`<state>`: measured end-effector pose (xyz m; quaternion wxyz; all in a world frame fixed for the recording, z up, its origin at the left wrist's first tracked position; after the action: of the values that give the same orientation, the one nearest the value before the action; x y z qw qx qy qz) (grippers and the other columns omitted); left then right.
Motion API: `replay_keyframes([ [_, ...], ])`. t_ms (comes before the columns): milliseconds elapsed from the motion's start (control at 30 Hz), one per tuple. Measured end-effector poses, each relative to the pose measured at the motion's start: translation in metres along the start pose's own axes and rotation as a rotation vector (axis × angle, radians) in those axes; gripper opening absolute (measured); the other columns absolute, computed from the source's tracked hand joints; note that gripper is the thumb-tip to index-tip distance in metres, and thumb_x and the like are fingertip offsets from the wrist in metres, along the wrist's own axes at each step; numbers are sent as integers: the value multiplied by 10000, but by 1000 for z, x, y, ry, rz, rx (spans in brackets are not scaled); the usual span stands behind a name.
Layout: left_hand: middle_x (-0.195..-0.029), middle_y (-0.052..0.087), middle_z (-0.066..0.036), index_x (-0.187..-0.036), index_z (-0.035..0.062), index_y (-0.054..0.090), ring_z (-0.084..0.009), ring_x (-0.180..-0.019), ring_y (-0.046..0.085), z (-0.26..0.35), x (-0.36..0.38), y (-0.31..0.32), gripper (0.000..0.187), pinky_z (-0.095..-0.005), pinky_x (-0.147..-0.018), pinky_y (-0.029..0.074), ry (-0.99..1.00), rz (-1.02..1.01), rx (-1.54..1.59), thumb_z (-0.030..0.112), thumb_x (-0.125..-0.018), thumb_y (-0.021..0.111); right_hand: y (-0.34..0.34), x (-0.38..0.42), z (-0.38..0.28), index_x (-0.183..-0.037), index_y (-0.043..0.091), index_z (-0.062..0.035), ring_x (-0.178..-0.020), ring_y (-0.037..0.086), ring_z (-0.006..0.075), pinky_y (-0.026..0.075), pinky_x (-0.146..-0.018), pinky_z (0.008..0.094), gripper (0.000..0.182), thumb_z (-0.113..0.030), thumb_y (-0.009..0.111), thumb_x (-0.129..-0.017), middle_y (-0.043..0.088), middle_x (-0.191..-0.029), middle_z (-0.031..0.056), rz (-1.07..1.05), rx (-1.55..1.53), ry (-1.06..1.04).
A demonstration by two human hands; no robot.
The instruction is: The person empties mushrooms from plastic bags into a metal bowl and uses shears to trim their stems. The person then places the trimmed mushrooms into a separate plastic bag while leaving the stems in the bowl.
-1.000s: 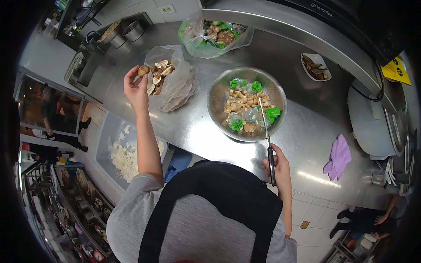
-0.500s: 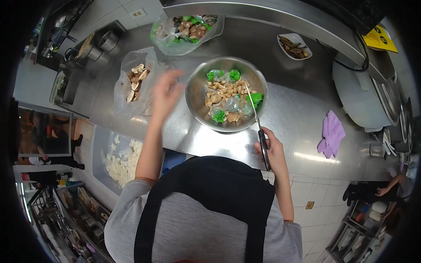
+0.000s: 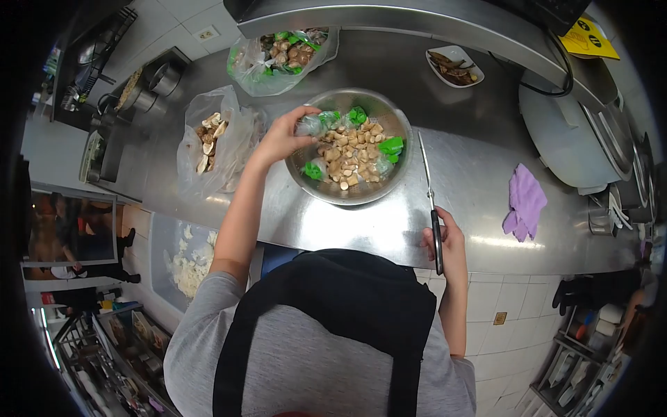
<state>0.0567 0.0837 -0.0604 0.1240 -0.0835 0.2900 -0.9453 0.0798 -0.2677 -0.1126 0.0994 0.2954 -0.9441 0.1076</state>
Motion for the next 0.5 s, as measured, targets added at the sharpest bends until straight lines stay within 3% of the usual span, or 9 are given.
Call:
replay_keyframes([
  [133,-1105,569,-109,-1200,52,475,-182,-986,549,3,2,-8,586,-286,-865,424,53,21,20,60,-658,698,9,-10,-9,-1240,393,11,-376,424,65,316,-340,191,533,-247,601,-822,534,-578,41,-19,13,-14],
  [200,-1193,516,-140,-1222,52,458,-227,-1092,500,9,3,-17,620,-311,-905,402,108,160,11,121,-662,715,15,-13,-16,-1240,394,12,-381,428,66,321,-345,190,532,-243,600,-821,535,-579,42,-26,33,-28],
  [333,-1264,461,-151,-1250,41,424,-295,-1191,413,-31,-22,2,674,-371,-969,347,123,172,-113,207,-666,718,19,-19,-21,-1243,419,-12,-407,448,62,330,-373,203,562,-232,659,-785,540,-562,25,-13,52,-5],
  [400,-1307,373,-240,-1265,-16,379,-381,-1221,332,-36,-29,42,747,-409,-1026,261,184,65,-323,273,-664,715,18,-23,-17,-1242,429,-27,-408,450,65,336,-378,207,564,-233,670,-775,543,-567,26,-11,70,-12],
  [467,-1340,176,-369,-1325,-9,296,-484,-1246,207,-38,-27,68,858,-426,-1050,213,148,62,-381,329,-656,714,15,-26,-9,-1240,430,-26,-407,453,68,338,-378,209,560,-229,670,-776,547,-572,32,1,65,-11],
  [500,-1358,151,-361,-1337,32,297,-471,-1258,210,-41,-31,76,884,-426,-1047,212,145,65,-368,346,-633,730,12,-29,-4,-1238,432,-26,-405,455,71,340,-377,211,555,-225,669,-777,552,-578,37,19,48,4],
])
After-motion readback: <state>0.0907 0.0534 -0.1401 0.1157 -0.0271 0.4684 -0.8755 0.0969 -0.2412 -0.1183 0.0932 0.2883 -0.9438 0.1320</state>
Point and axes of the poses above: each hand's wrist, its own x-axis away from the middle knuckle, its own y-axis out of the palm, z = x × y, the point moved 9 cm from there along -x, towards the middle knuckle
